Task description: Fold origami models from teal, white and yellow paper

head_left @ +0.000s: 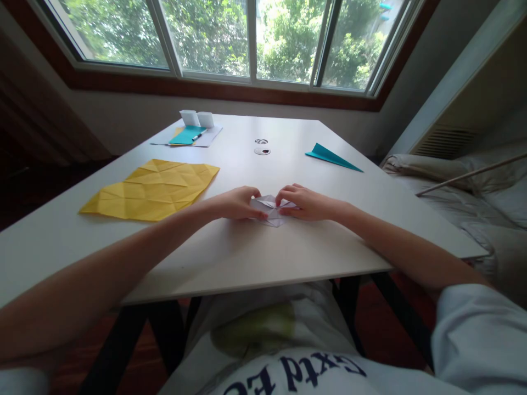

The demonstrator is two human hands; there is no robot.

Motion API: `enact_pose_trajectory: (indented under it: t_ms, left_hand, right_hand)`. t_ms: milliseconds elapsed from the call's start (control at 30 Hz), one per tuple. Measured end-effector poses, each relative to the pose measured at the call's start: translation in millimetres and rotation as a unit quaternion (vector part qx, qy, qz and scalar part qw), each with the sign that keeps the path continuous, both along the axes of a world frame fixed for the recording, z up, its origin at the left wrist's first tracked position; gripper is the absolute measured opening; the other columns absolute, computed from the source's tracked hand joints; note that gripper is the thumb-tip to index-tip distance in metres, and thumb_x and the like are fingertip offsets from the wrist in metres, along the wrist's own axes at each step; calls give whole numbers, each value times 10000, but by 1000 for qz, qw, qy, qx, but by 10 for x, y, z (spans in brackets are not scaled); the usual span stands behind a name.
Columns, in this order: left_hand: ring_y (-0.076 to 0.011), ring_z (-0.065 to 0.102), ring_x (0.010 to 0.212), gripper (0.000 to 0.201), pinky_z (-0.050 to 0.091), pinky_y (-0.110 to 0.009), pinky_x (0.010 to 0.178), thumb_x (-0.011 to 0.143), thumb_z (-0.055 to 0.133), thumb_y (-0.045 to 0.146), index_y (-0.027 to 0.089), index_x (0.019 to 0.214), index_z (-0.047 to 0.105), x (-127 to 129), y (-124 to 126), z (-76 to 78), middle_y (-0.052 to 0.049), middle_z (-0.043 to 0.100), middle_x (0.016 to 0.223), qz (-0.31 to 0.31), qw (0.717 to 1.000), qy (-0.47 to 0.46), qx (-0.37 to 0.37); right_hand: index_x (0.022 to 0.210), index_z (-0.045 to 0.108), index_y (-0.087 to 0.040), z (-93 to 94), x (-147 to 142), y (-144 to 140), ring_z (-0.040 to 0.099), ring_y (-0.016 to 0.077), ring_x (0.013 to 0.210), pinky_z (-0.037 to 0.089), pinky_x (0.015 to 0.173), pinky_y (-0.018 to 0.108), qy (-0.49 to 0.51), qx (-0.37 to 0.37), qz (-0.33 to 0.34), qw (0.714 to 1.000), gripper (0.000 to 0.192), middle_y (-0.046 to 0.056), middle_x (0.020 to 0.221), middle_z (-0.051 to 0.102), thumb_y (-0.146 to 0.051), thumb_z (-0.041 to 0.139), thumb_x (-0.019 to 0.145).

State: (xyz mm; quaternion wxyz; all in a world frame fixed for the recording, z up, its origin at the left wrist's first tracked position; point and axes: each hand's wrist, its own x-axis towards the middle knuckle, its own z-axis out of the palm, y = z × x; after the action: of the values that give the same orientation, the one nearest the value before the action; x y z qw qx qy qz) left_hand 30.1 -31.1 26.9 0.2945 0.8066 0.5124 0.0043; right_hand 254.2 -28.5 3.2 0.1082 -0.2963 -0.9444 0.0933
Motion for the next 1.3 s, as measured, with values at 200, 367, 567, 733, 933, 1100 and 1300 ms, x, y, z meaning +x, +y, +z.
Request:
enact_pose_trajectory:
  t_ms: [200,367,567,733,933,1100,1300]
  left_hand:
    - [-180,572,629,615,387,-255,519,601,639,572,151,1037,539,-5,7,-20,-17,612,703,-1,999,-33,-2]
    - [-175,568,630,594,387,-256,534,602,640,576,160,1014,543,-13,28,-34,-11,612,714,-6,999,-36,8]
    - [-170,555,634,595,369,-247,527,615,627,591,163,1018,544,-27,53,-56,-14,607,718,-18,999,-32,16]
    - [-182,563,692,604,368,-248,557,617,620,598,163,1030,551,-20,48,-50,-27,625,771,-22,999,-17,32]
    - [-190,568,718,633,375,-252,566,623,598,627,162,1050,544,-19,42,-46,-33,632,800,-28,999,-10,33]
    - [-187,567,710,631,374,-251,574,628,592,629,162,1049,543,-17,39,-38,-31,631,785,-30,999,-7,34]
    - [-190,569,718,621,377,-255,589,633,590,624,161,1046,548,-16,38,-36,-34,635,794,-30,999,-6,37]
  right_hand:
    - [1032,575,-201,7,5,6,490,213,948,392,802,336,3,-10,-4,1000,220,100,1045,576,-322,480,874]
    - [1023,580,-197,-11,14,21,491,215,939,391,801,341,18,-14,0,1000,214,106,1033,580,-315,496,866]
    - [1018,576,-193,-23,24,43,493,204,926,393,800,332,27,-18,6,999,211,95,1014,578,-316,490,870]
    - [1009,581,-191,-15,19,32,492,207,928,394,797,333,23,-17,1,1000,211,95,1010,582,-321,494,868]
    - [1007,580,-191,-1,14,21,491,209,944,395,802,333,18,-20,-2,1000,198,99,1021,583,-300,493,867]
    - [1003,581,-190,-1,13,25,489,209,942,396,807,335,17,-19,0,1000,203,99,1020,585,-312,489,868]
    - [1008,578,-190,-7,17,30,491,209,939,397,802,332,18,-16,0,1000,205,99,1015,584,-312,490,869]
